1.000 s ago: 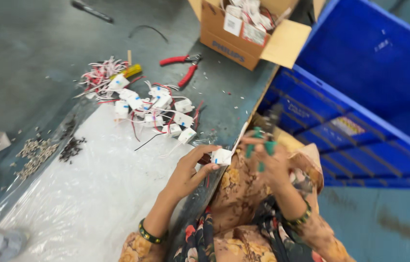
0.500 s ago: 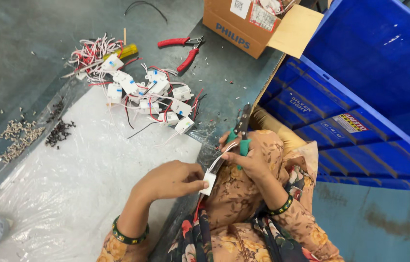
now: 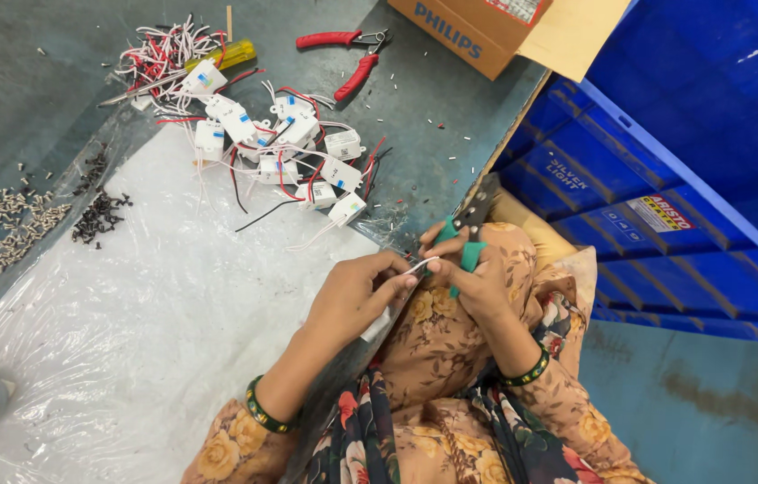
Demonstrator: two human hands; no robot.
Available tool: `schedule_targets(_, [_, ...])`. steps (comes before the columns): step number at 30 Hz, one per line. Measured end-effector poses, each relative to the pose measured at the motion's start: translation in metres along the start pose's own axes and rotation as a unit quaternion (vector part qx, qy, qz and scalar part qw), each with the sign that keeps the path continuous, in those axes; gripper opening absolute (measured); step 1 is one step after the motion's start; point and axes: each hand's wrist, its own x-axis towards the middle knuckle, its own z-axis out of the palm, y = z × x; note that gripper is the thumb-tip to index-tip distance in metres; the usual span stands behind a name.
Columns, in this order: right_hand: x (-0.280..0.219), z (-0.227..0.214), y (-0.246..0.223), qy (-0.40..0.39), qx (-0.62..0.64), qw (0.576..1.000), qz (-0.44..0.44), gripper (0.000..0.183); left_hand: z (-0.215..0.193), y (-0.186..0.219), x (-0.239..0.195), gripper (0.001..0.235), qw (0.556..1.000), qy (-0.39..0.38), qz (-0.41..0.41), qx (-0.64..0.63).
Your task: The person strips insulation from the ends of red and white wires attached to small white electrical components using wire cutters. The person repeatedly picks up components from a pile on the table, trims the wires, and places them back down.
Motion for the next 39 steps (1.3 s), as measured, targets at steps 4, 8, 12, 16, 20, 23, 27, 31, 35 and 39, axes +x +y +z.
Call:
schedule_targets(4, [0.001,0.001,-0.001,0.019,0.037,0.999,0.019,0.013,0.003,0.0,0.001,0.019,0.997,0.008,0.016,-0.074])
schedule_targets(8, [0.0,0.001,-0.001,0.002,0.009,1.0,-0.001,0.014,0.006,-0.001,-0.002,0.018,0.993,0.061,0.102,-0.021])
schedule_targets(12, [-0.001,0.002,0.0,-0.013,-0.007,1.0,0.012,0.014,0.006,-0.004,-0.004,0.024,0.989,0.063,0.092,0.092])
schedule_targets(16, [-0.002,0.001,0.001,-0.014,0.004,1.0,0.021,0.012,0.007,-0.012,-0.003,0.02,0.991,0.058,0.09,0.076])
schedule_targets(20, [-0.003,-0.001,0.001,-0.011,0.007,1.0,-0.017,0.011,0.012,-0.022,0.003,0.021,0.986,0.042,0.055,-0.149])
schedule_targets(23, [-0.007,0.002,-0.002,0.009,-0.062,0.998,-0.004,0.009,0.016,-0.028,0.008,0.024,0.962,0.038,0.053,-0.266])
schedule_targets(27, [-0.008,0.014,-0.012,0.036,-0.129,0.991,0.003,0.008,0.014,-0.03,0.009,0.024,0.956,0.052,0.04,-0.285])
schedule_targets(31, [-0.008,0.033,-0.026,0.035,-0.34,0.932,-0.118,0.023,0.001,-0.026,0.008,0.026,0.945,0.085,0.024,-0.315])
schedule_targets(35, [-0.002,0.045,-0.035,0.011,-0.405,0.901,-0.159,0.041,-0.007,-0.017,0.004,0.022,0.927,0.11,0.047,-0.355])
schedule_targets(39, [0.0,0.048,-0.033,-0.006,-0.475,0.864,-0.167,0.045,-0.007,-0.009,-0.005,0.017,0.937,0.142,0.072,-0.312])
